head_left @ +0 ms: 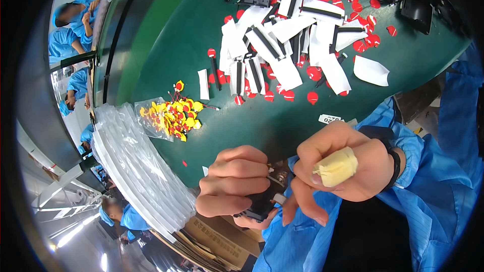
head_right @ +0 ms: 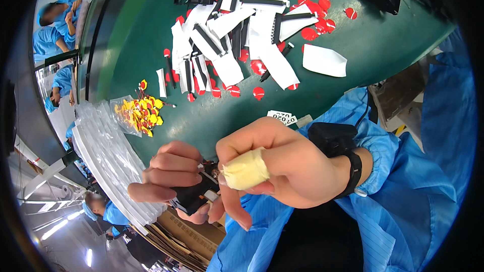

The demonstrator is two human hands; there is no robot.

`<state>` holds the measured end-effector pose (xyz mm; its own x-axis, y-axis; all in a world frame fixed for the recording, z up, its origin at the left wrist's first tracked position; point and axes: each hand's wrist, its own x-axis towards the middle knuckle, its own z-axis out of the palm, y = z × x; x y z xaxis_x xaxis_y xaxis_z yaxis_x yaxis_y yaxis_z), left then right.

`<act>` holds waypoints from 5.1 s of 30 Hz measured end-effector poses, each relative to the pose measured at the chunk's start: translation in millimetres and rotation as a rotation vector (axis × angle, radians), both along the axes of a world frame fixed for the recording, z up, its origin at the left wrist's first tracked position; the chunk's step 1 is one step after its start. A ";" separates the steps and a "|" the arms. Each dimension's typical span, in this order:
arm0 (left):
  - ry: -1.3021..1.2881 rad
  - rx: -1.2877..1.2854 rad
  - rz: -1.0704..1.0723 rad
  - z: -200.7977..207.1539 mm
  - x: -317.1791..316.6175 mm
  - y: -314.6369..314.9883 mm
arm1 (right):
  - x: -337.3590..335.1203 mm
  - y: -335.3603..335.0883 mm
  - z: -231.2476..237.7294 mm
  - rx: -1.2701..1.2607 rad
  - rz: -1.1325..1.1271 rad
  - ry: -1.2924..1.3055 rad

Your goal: Assembling small black plastic components by applying adhesive stickers and small parts on a factory assembly line.

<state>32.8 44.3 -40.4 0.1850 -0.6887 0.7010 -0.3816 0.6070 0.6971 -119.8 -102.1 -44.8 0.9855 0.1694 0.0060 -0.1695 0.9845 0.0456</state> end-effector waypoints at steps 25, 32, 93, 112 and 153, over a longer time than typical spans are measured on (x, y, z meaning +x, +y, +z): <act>0.376 0.401 0.682 32.0 -63.2 -39.7 | 14.1 -51.7 -6.4 -1.300 -0.248 -0.085; 0.305 0.378 0.714 42.4 -63.8 -41.8 | 15.3 -50.3 5.6 -1.294 -0.234 -0.017; -0.992 0.758 1.903 122.9 39.5 217.1 | 264.4 -240.4 108.9 -3.029 -0.806 -0.024; -1.246 0.773 2.294 236.3 -65.6 218.1 | -35.1 -111.9 66.0 -2.173 -0.911 -0.348; -0.893 0.184 1.235 371.8 277.5 -95.3 | -10.3 -105.7 -25.2 -1.955 -0.827 0.225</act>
<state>310.3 -51.0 331.4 0.2666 -0.5134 0.8157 -0.8884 -0.4591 0.0014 -130.1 -207.8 -70.0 0.7761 -0.5520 0.3050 0.0776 -0.3963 -0.9148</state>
